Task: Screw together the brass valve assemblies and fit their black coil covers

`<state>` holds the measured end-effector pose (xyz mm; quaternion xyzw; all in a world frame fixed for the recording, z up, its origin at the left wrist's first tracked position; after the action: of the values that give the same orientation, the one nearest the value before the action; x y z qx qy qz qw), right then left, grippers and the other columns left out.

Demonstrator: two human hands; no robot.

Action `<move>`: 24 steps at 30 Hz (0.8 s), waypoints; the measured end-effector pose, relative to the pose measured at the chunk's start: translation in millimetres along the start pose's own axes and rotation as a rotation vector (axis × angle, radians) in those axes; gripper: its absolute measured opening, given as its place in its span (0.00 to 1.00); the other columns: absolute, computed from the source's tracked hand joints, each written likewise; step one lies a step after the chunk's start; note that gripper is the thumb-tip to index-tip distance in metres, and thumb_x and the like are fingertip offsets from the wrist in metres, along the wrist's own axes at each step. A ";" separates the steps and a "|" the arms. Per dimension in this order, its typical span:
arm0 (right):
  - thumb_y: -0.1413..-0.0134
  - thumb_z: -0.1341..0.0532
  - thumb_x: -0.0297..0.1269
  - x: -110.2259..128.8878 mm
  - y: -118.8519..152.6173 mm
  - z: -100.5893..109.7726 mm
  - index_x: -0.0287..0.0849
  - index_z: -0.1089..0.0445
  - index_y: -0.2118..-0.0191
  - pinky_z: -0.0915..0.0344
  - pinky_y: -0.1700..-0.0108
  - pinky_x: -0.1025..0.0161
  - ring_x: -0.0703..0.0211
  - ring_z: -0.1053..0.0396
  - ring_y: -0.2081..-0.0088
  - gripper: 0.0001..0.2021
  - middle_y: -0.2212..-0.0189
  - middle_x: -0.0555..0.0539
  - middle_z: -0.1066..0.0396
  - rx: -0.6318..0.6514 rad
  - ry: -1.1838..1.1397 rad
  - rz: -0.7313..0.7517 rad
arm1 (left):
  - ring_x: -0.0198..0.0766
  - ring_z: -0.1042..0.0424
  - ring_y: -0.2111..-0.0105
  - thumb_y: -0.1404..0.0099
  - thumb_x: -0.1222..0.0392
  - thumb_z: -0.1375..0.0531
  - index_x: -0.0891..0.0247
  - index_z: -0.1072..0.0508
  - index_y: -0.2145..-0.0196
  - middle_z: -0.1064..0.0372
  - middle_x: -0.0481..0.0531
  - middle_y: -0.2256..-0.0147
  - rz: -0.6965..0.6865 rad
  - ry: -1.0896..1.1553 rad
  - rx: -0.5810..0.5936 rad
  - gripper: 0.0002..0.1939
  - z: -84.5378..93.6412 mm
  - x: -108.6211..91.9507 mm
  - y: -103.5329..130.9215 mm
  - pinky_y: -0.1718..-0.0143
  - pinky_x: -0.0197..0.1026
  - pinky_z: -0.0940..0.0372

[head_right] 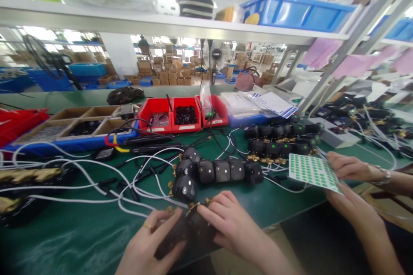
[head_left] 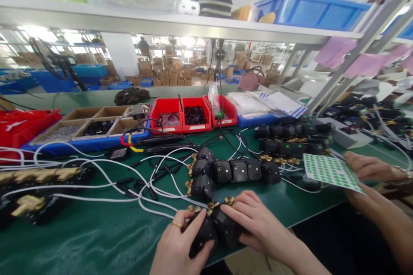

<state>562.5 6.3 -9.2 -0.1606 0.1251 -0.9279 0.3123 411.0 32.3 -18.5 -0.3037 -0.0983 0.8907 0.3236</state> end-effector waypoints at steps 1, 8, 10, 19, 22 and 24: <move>0.45 0.38 0.26 -2.2 1.7 3.8 0.41 0.41 0.40 0.44 0.48 0.56 0.58 0.39 0.55 0.26 0.60 0.47 0.31 -0.027 0.004 0.004 | 0.42 0.23 0.58 0.39 0.60 0.35 0.53 0.29 0.42 0.29 0.56 0.54 -0.007 -0.003 -0.005 0.27 -3.2 -2.7 -2.0 0.57 0.39 0.25; 0.47 0.36 0.26 -34.9 -2.4 3.7 0.38 0.41 0.40 0.41 0.50 0.54 0.56 0.40 0.57 0.29 0.61 0.46 0.32 -0.093 0.126 -0.060 | 0.43 0.23 0.61 0.38 0.61 0.37 0.57 0.27 0.45 0.30 0.57 0.56 0.015 -0.053 -0.067 0.22 -19.0 -7.8 -37.6 0.61 0.43 0.24; 0.50 0.35 0.24 -43.7 -7.6 1.6 0.38 0.41 0.39 0.41 0.49 0.53 0.55 0.39 0.56 0.31 0.60 0.46 0.32 -0.090 0.149 -0.096 | 0.43 0.23 0.63 0.37 0.61 0.38 0.58 0.27 0.46 0.30 0.57 0.56 0.041 -0.077 -0.077 0.21 -21.2 -7.7 -48.1 0.62 0.44 0.24; 0.51 0.34 0.62 -81.1 26.5 44.3 0.50 0.44 0.35 0.47 0.36 0.40 0.39 0.52 0.35 0.42 0.36 0.41 0.48 -0.327 0.101 -0.342 | 0.55 0.33 0.42 0.39 0.52 0.35 0.50 0.41 0.36 0.41 0.60 0.38 0.020 -0.026 -0.116 0.35 -1.4 11.5 -30.3 0.45 0.58 0.31; 0.42 0.40 0.58 -121.3 75.8 54.0 0.51 0.48 0.33 0.48 0.36 0.36 0.38 0.52 0.33 0.36 0.34 0.41 0.52 -0.576 0.057 -0.629 | 0.59 0.37 0.38 0.40 0.51 0.35 0.50 0.49 0.32 0.50 0.62 0.33 0.051 -0.001 -0.066 0.43 -7.4 29.0 -21.5 0.45 0.61 0.32; 0.42 0.40 0.57 -137.4 89.3 40.4 0.51 0.49 0.32 0.42 0.37 0.38 0.39 0.50 0.34 0.37 0.33 0.41 0.55 -0.565 0.005 -0.708 | 0.57 0.39 0.37 0.36 0.53 0.38 0.50 0.50 0.32 0.54 0.62 0.31 0.062 0.043 -0.021 0.39 -14.2 34.5 -25.2 0.44 0.58 0.33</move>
<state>729.4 17.1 -32.1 -0.2700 0.3116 -0.9075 -0.0805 411.7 73.3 -36.9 -0.3292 -0.0912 0.8925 0.2946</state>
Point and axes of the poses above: each hand's wrist, its own y-axis away from the middle knuckle, its own z-axis out of the back of the hand, x = y × z, the point moved 10 cm from there along -y, towards the middle knuckle
